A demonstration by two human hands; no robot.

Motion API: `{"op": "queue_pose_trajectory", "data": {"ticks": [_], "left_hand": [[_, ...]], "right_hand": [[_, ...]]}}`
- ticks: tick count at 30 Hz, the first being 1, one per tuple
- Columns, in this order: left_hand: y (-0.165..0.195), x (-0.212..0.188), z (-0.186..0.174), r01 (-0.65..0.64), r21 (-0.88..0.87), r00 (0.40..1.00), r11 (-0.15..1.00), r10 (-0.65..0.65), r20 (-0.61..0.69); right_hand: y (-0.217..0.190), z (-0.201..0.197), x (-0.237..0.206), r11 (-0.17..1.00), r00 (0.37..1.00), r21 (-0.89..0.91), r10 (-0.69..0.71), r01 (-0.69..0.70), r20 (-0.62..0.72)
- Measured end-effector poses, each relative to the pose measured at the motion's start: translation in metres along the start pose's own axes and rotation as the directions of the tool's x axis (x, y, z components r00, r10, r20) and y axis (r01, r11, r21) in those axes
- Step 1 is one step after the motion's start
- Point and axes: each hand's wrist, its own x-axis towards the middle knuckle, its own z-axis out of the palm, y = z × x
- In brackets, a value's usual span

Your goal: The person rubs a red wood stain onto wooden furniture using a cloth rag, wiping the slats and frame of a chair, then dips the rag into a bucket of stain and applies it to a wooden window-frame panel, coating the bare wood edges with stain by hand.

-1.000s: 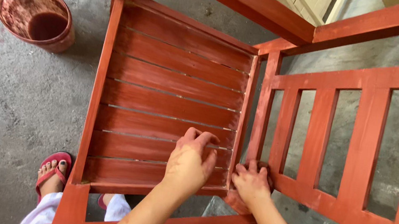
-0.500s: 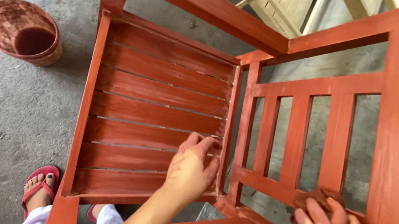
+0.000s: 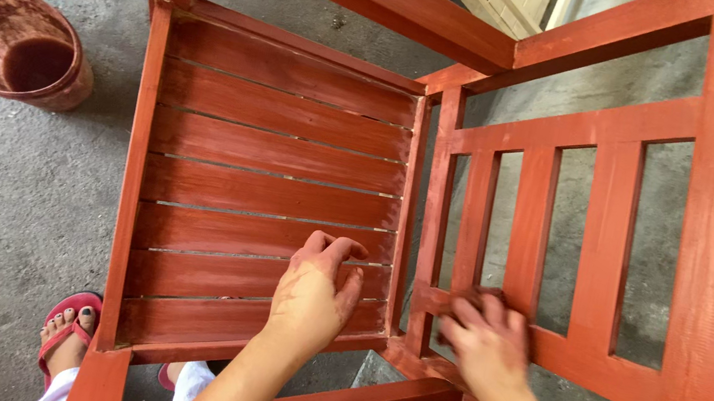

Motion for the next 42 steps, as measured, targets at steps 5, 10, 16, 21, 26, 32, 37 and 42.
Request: {"op": "queue_pose_trajectory", "data": {"ticks": [5, 10, 16, 21, 26, 32, 37, 42], "left_hand": [[0.029, 0.007, 0.026, -0.080, -0.049, 0.997, 0.996, 0.081, 0.012], [0.048, 0.015, 0.031, -0.087, -0.098, 0.995, 0.991, 0.091, 0.033], [0.063, 0.038, 0.033, -0.055, -0.068, 0.998, 0.996, 0.058, 0.035], [0.062, 0.052, 0.031, -0.011, -0.065, 1.000, 0.998, 0.012, 0.023], [0.040, 0.073, 0.017, 0.037, -0.051, 0.999, 0.998, -0.038, -0.012], [0.012, 0.091, 0.021, 0.083, -0.022, 0.995, 0.996, -0.085, -0.056], [-0.016, 0.102, 0.025, 0.177, 0.030, 0.984, 0.984, -0.176, -0.030], [-0.044, 0.109, 0.014, 0.189, 0.028, 0.979, 0.982, -0.186, -0.088]], "right_hand": [[0.025, -0.096, -0.078, 0.943, 0.953, -0.164, 0.268, -0.290, -0.141], [0.021, -0.144, -0.058, 0.922, 0.863, -0.081, 0.320, -0.379, -0.391], [0.079, -0.176, 0.084, 0.957, 0.829, -0.089, 0.189, -0.275, -0.527], [0.118, -0.172, 0.192, 0.859, 0.852, -0.286, 0.273, -0.425, -0.446], [0.112, -0.120, 0.246, 0.854, 0.854, -0.201, 0.403, -0.480, -0.329], [0.089, -0.034, 0.300, 0.901, 0.902, -0.128, 0.389, -0.415, -0.185], [0.064, 0.035, 0.336, 0.944, 0.930, -0.030, 0.317, -0.328, -0.183], [0.040, 0.072, 0.355, 0.975, 0.954, 0.103, 0.217, -0.199, -0.205]]}}
